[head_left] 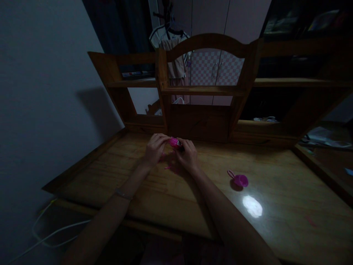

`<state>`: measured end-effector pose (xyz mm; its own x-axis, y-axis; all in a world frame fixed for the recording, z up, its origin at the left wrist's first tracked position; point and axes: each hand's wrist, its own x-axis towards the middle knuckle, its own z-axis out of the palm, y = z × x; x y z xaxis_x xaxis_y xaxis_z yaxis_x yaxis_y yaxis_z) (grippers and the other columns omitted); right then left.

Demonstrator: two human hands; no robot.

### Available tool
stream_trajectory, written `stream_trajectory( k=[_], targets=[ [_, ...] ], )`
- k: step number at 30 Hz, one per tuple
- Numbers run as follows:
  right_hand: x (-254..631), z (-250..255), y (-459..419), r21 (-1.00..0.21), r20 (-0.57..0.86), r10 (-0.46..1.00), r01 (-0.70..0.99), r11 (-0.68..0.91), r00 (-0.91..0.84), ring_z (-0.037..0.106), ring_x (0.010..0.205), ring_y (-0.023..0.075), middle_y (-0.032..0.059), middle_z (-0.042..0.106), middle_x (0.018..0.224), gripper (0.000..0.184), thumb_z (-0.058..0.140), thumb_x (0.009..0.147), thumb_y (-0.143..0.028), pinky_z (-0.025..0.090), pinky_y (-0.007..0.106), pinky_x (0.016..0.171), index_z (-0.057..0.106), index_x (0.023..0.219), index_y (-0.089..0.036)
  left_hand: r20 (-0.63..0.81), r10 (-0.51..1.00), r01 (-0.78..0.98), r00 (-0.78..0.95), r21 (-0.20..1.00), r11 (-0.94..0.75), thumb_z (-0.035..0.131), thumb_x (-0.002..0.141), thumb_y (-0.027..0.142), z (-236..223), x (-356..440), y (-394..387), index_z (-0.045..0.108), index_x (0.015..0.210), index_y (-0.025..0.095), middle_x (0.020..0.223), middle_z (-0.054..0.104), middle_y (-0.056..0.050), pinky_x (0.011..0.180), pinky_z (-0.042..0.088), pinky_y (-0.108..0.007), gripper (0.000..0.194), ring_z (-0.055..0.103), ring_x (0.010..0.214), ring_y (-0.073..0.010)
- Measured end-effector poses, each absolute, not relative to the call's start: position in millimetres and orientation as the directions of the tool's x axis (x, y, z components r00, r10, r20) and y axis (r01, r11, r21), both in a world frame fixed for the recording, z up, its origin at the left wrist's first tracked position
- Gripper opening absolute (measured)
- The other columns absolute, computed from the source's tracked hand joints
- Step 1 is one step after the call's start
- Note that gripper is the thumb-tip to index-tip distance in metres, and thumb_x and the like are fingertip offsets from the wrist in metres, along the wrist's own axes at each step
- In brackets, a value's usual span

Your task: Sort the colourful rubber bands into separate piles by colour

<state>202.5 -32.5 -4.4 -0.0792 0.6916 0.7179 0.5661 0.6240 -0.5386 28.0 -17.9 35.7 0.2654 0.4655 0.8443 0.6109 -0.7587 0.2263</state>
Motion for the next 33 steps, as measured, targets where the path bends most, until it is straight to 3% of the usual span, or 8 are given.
stream_trajectory(
  k=[17, 21, 27, 30, 33],
  targets=[
    [204, -4, -32, -0.541, 0.715, 0.696, 0.576, 0.613, -0.069, 0.053, 0.107, 0.0274, 0.0088, 0.061, 0.116, 0.041, 0.06, 0.086, -0.025, 0.045, 0.043, 0.094, 0.055, 0.127, -0.024, 0.835, 0.452, 0.577, 0.315, 0.21, -0.789, 0.048, 0.093, 0.021, 38, 28, -26, 0.07, 0.103, 0.022, 0.099, 0.069, -0.005, 0.097, 0.045, -0.046, 0.024, 0.058, 0.102, -0.0225],
    [204, -2, -33, -0.553, 0.711, 0.702, 0.575, 0.603, -0.053, 0.053, 0.107, 0.0273, 0.009, 0.061, 0.115, 0.041, 0.06, 0.086, -0.025, 0.045, 0.042, 0.093, 0.055, 0.127, -0.024, 0.856, 0.469, 0.599, 0.217, 0.263, -0.756, 0.046, 0.095, 0.024, 42, 30, -32, 0.073, 0.097, 0.022, 0.097, 0.067, -0.006, 0.094, 0.046, -0.042, 0.026, 0.058, 0.101, -0.0223],
    [213, 0, -28, -0.601, 0.724, 0.687, 0.552, 0.579, 0.068, 0.054, 0.105, 0.0259, 0.0089, 0.062, 0.114, 0.04, 0.059, 0.084, -0.022, 0.045, 0.041, 0.093, 0.056, 0.124, -0.022, 0.81, 0.585, 0.647, 0.025, 0.434, -0.628, 0.04, 0.099, 0.03, 34, 18, -16, 0.071, 0.098, 0.02, 0.1, 0.063, -0.007, 0.09, 0.047, -0.036, 0.033, 0.06, 0.099, -0.02],
    [224, 0, -22, -0.63, 0.731, 0.659, 0.549, 0.549, 0.179, 0.054, 0.103, 0.0256, 0.01, 0.062, 0.113, 0.039, 0.06, 0.083, -0.022, 0.044, 0.041, 0.092, 0.056, 0.122, -0.02, 0.711, 0.694, 0.673, 0.111, 0.46, -0.579, 0.039, 0.099, 0.032, 18, 10, 4, 0.068, 0.109, 0.018, 0.111, 0.063, -0.009, 0.099, 0.045, -0.039, 0.033, 0.059, 0.107, -0.0211],
    [231, -3, -17, -0.655, 0.725, 0.639, 0.544, 0.524, 0.256, 0.055, 0.101, 0.0254, 0.0102, 0.062, 0.11, 0.038, 0.06, 0.083, -0.024, 0.044, 0.041, 0.092, 0.057, 0.121, -0.019, 0.565, 0.763, 0.691, 0.314, 0.414, -0.592, 0.036, 0.1, 0.031, 0, 11, 15, 0.057, 0.129, 0.018, 0.136, 0.051, -0.01, 0.111, 0.034, -0.042, 0.038, 0.046, 0.128, -0.0221]
  ],
)
